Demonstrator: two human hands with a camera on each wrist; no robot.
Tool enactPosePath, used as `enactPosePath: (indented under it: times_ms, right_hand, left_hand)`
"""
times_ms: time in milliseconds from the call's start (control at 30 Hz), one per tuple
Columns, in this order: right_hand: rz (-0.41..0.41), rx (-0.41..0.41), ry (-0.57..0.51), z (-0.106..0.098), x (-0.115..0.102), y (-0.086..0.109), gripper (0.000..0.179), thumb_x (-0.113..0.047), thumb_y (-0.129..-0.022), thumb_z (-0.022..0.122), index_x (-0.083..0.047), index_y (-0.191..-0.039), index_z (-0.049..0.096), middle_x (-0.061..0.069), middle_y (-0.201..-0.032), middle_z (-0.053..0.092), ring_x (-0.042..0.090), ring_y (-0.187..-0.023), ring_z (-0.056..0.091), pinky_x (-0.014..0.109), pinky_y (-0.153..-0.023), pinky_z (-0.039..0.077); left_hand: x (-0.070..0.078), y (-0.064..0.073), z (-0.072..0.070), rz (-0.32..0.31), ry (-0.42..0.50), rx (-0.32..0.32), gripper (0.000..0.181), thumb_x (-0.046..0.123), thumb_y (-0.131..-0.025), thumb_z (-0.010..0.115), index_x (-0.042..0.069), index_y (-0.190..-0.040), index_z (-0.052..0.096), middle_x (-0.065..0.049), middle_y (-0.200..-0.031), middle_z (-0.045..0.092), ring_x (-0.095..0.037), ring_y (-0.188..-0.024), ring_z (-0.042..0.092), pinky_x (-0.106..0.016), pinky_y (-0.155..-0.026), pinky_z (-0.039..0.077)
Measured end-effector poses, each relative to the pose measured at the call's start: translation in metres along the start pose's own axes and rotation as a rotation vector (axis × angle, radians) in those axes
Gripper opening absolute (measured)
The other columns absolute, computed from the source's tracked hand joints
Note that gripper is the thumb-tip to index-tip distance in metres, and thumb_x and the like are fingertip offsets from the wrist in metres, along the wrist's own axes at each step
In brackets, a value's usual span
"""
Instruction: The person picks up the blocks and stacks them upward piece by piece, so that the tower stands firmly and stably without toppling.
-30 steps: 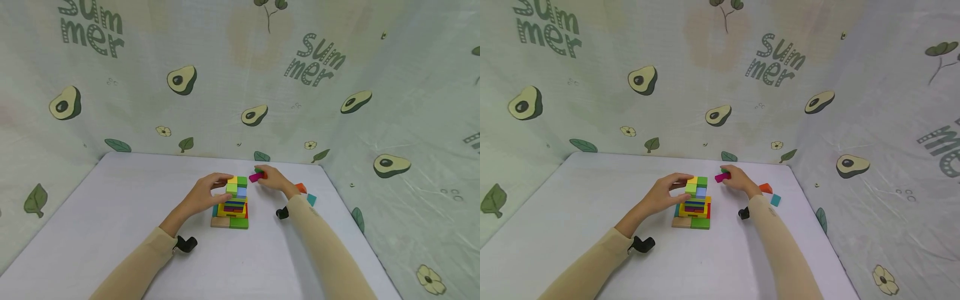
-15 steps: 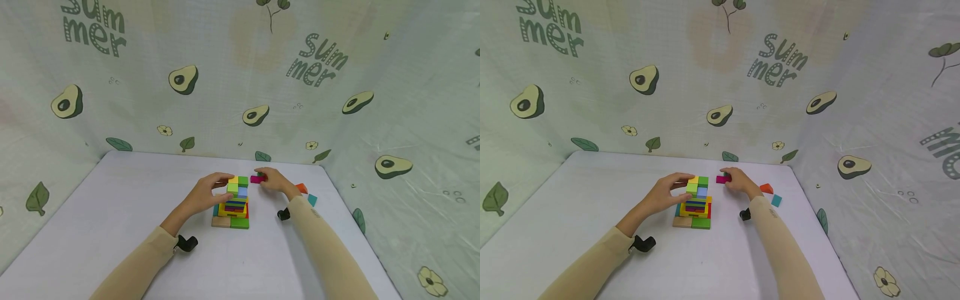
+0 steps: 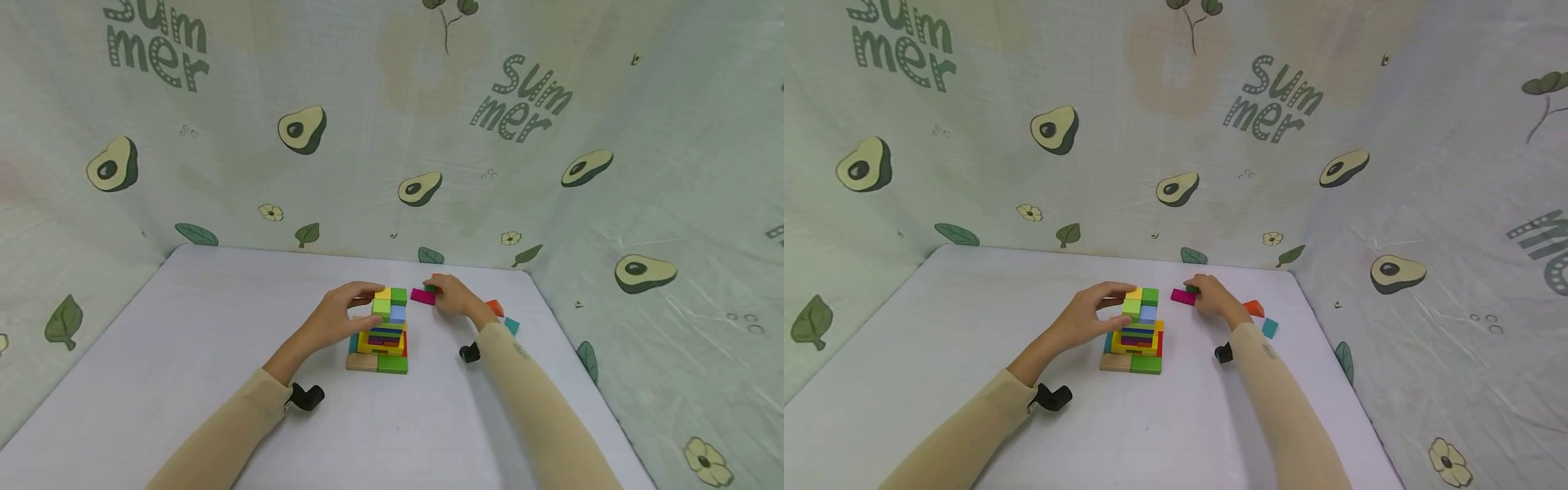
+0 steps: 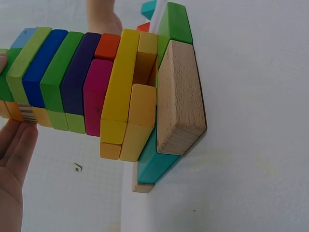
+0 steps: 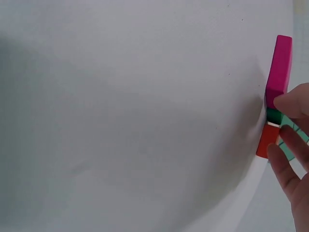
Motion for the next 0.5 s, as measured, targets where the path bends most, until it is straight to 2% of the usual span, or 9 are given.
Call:
enactPosePath:
  times_ms: [100, 267, 400, 500]
  right_hand:
    - [-0.027, 0.006, 0.033, -0.001, 0.000, 0.005, 0.047, 0.007, -0.097, 0.059, 0.001, -0.143, 0.064, 0.018, -0.141, 0.065, 0.037, -0.126, 0.056, 0.054, -0.114, 0.048]
    - [-0.029, -0.003, 0.077, 0.000, 0.006, 0.013, 0.039, 0.003, -0.095, 0.070, -0.002, -0.134, 0.072, 0.016, -0.130, 0.067, 0.034, -0.119, 0.057, 0.050, -0.108, 0.052]
    - [-0.020, -0.002, 0.022, -0.002, 0.013, 0.021, 0.035, 0.002, -0.095, 0.072, -0.003, -0.129, 0.075, 0.013, -0.122, 0.069, 0.029, -0.108, 0.061, 0.046, -0.099, 0.058]
    - [-0.010, 0.016, -0.023, -0.003, 0.019, 0.028, 0.033, 0.000, -0.095, 0.074, -0.002, -0.128, 0.075, 0.011, -0.119, 0.072, 0.028, -0.106, 0.063, 0.046, -0.098, 0.058]
  left_hand:
    - [0.001, 0.000, 0.000, 0.003, 0.006, 0.001, 0.058, 0.033, -0.094, 0.084, 0.020, -0.147, 0.061, 0.001, -0.144, 0.064, -0.020, -0.132, 0.064, -0.034, -0.107, 0.055]
    - [0.002, 0.000, 0.000, 0.009, 0.013, 0.003, 0.059, 0.033, -0.094, 0.084, 0.020, -0.147, 0.061, 0.000, -0.144, 0.064, -0.021, -0.132, 0.064, -0.035, -0.107, 0.055]
    - [0.003, 0.000, 0.000, 0.011, 0.007, 0.005, 0.059, 0.032, -0.094, 0.084, 0.020, -0.147, 0.061, 0.000, -0.144, 0.064, -0.021, -0.131, 0.065, -0.034, -0.107, 0.055]
    - [0.003, 0.000, 0.000, 0.013, 0.008, 0.006, 0.059, 0.032, -0.094, 0.084, 0.019, -0.147, 0.061, 0.000, -0.144, 0.064, -0.021, -0.131, 0.065, -0.035, -0.106, 0.055]
Point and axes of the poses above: each hand's wrist, its own y-axis away from the middle knuckle, its own z-axis out of the palm, x = y × z, the point moved 10 cm from there along -y, towards the middle knuckle
